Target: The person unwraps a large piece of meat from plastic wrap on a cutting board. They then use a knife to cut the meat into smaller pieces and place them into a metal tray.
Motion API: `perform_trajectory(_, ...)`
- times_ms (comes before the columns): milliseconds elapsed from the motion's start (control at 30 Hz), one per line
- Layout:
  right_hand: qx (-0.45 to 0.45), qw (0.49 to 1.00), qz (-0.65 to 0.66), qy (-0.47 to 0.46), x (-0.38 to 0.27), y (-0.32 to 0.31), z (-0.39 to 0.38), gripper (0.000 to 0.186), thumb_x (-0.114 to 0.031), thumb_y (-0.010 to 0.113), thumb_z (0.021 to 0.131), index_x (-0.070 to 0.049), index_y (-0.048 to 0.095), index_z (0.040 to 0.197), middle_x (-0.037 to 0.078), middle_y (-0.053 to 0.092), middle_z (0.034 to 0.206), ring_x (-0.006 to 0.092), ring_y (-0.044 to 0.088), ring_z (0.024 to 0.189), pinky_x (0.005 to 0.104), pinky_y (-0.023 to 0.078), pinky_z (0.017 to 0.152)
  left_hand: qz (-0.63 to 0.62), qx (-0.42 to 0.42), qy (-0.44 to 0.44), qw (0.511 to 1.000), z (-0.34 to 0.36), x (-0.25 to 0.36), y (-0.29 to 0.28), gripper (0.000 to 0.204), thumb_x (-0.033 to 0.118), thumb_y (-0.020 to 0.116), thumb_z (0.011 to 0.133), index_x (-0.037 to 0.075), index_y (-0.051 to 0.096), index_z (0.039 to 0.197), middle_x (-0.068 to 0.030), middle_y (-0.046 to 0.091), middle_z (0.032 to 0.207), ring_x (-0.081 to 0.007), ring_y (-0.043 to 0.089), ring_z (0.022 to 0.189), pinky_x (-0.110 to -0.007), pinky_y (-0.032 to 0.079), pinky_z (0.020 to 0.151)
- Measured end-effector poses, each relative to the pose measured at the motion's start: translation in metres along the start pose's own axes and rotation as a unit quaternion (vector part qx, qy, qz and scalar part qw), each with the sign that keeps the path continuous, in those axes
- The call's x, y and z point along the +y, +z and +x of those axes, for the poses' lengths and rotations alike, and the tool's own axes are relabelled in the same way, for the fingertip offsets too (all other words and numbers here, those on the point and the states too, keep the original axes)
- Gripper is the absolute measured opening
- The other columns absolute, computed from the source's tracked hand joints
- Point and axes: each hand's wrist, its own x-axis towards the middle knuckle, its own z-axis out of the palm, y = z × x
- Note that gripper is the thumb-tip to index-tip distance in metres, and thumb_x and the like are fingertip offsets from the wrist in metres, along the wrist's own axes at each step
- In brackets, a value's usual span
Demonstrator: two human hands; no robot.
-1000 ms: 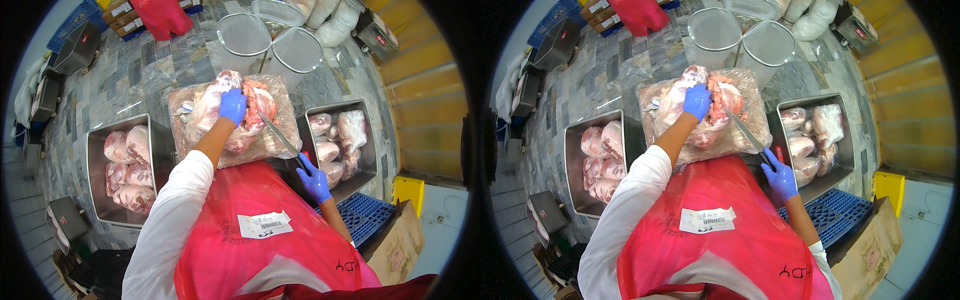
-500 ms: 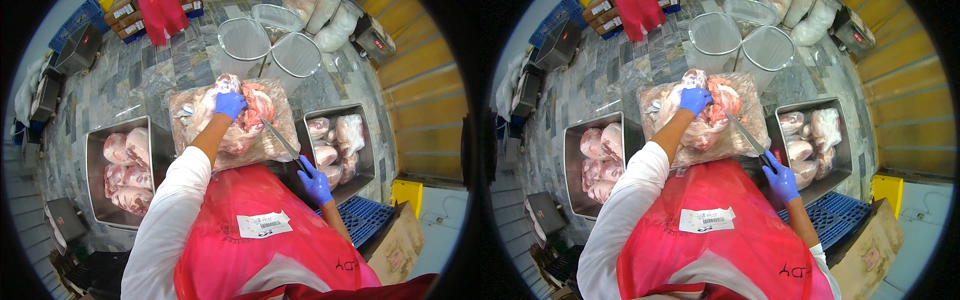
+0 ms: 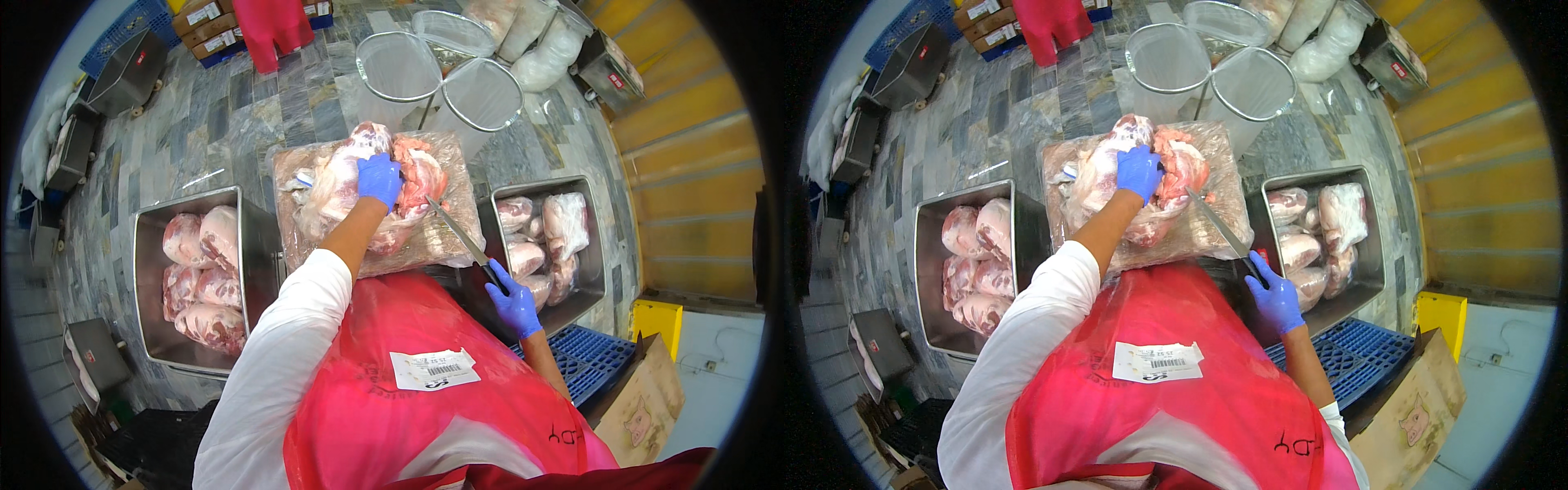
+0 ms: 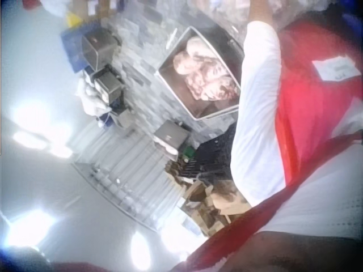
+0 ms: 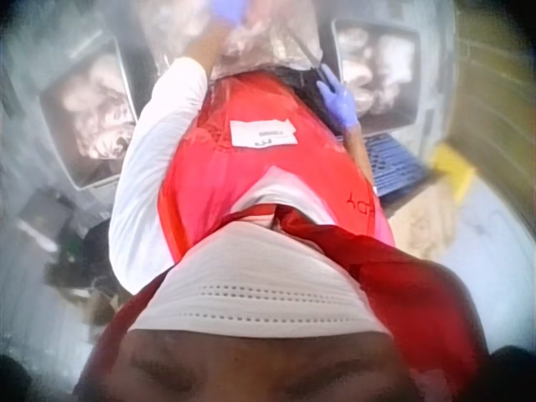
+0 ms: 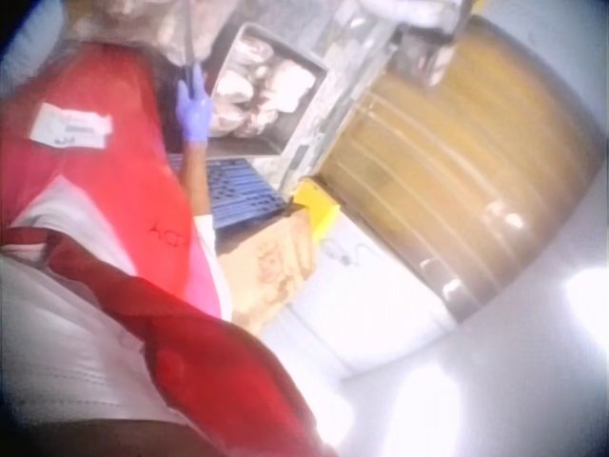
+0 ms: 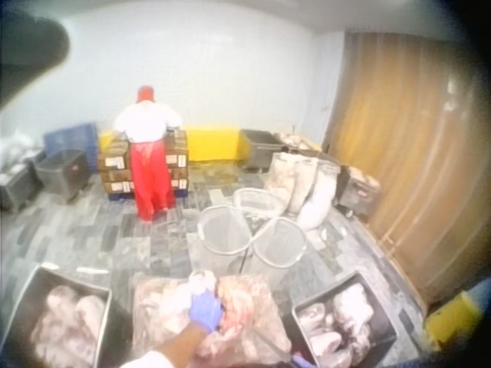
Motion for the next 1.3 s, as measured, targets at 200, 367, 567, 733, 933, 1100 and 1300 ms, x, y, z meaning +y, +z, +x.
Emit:
perform_trajectory(200,0.015,1.0,-0.004,-0.013,0.003,0.004,-0.006,0.056,-0.026,0.072,0.098,-0.024,0.055,0.151,0.024,0.075,0.11,0.038,0.074,0.101,0.0422,0.057,0.084,-0.015,0.02,-0.011,1.0,-0.006,0.006,0.01,0.016,0.022,0.066,0.087,0.017,0.078,0.096,-0.0089,0.067,0.107,-0.0287,0.062,0.109,-0.051,0.041,0.096)
perform_trajectory(367,0.008,1.0,-0.021,-0.006,0.012,0.009,-0.004,0.057,-0.021,0.072,0.098,-0.02,0.055,0.152,0.023,0.075,0.116,0.0243,0.076,0.101,0.0361,0.057,0.084,-0.013,0.04,-0.017,0.999,-0.004,0.005,0.013,0.015,0.019,0.063,0.088,0.013,0.075,0.094,-0.0098,0.066,0.105,-0.0293,0.062,0.106,-0.049,0.042,0.092)
perform_trajectory(567,0.005,1.0,-0.004,0.012,0.012,0.011,-0.003,0.057,-0.021,0.073,0.097,-0.019,0.055,0.152,0.023,0.075,0.115,0.0287,0.076,0.102,0.0367,0.057,0.085,0.038,0.067,-0.025,0.997,-0.022,-0.002,0.021,0.016,0.017,0.06,0.09,0.008,0.071,0.096,-0.0131,0.064,0.104,-0.032,0.061,0.101,-0.048,0.044,0.088)
perform_trajectory(733,-0.012,0.999,-0.021,0.037,0.014,0.013,-0.002,0.058,-0.021,0.073,0.097,-0.018,0.054,0.152,0.023,0.075,0.118,0.0281,0.075,0.107,0.0362,0.056,0.089,0.006,0.157,-0.018,0.987,-0.038,-0.022,0.023,0.017,0.02,0.061,0.092,0.006,0.068,0.088,-0.0163,0.064,0.095,-0.0358,0.062,0.091,-0.051,0.046,0.079)
perform_trajectory(933,0.004,0.999,0.026,0.029,0.019,0.017,-0.005,0.058,-0.019,0.072,0.097,-0.018,0.054,0.153,0.021,0.075,0.119,0.0236,0.075,0.106,0.0354,0.056,0.09,-0.158,0.189,-0.064,0.967,-0.036,-0.047,0.015,0.008,0.013,0.065,0.091,0.006,0.069,0.093,-0.0172,0.066,0.095,-0.0363,0.065,0.086,-0.048,0.051,0.077)
perform_trajectory(1100,0.005,0.999,0.025,0.033,0.019,0.016,-0.006,0.058,-0.026,0.071,0.097,-0.025,0.054,0.152,0.023,0.075,0.113,0.0327,0.074,0.103,0.0398,0.057,0.089,-0.263,0.203,-0.116,0.936,-0.03,-0.074,-0.012,0.012,0.01,0.068,0.089,0.011,0.072,0.101,-0.015,0.068,0.096,-0.0357,0.068,0.084,-0.045,0.055,0.079)
perform_trajectory(1300,0.017,1.0,0.023,0.003,0.023,0.017,-0.002,0.058,-0.029,0.071,0.098,-0.029,0.053,0.153,0.024,0.075,0.109,0.0377,0.074,0.101,0.0422,0.057,0.088,-0.11,0.049,0.055,0.991,-0.025,-0.04,-0.017,0.016,0.023,0.07,0.088,0.015,0.077,0.099,-0.0139,0.065,0.099,-0.0345,0.064,0.099,-0.047,0.052,0.086)
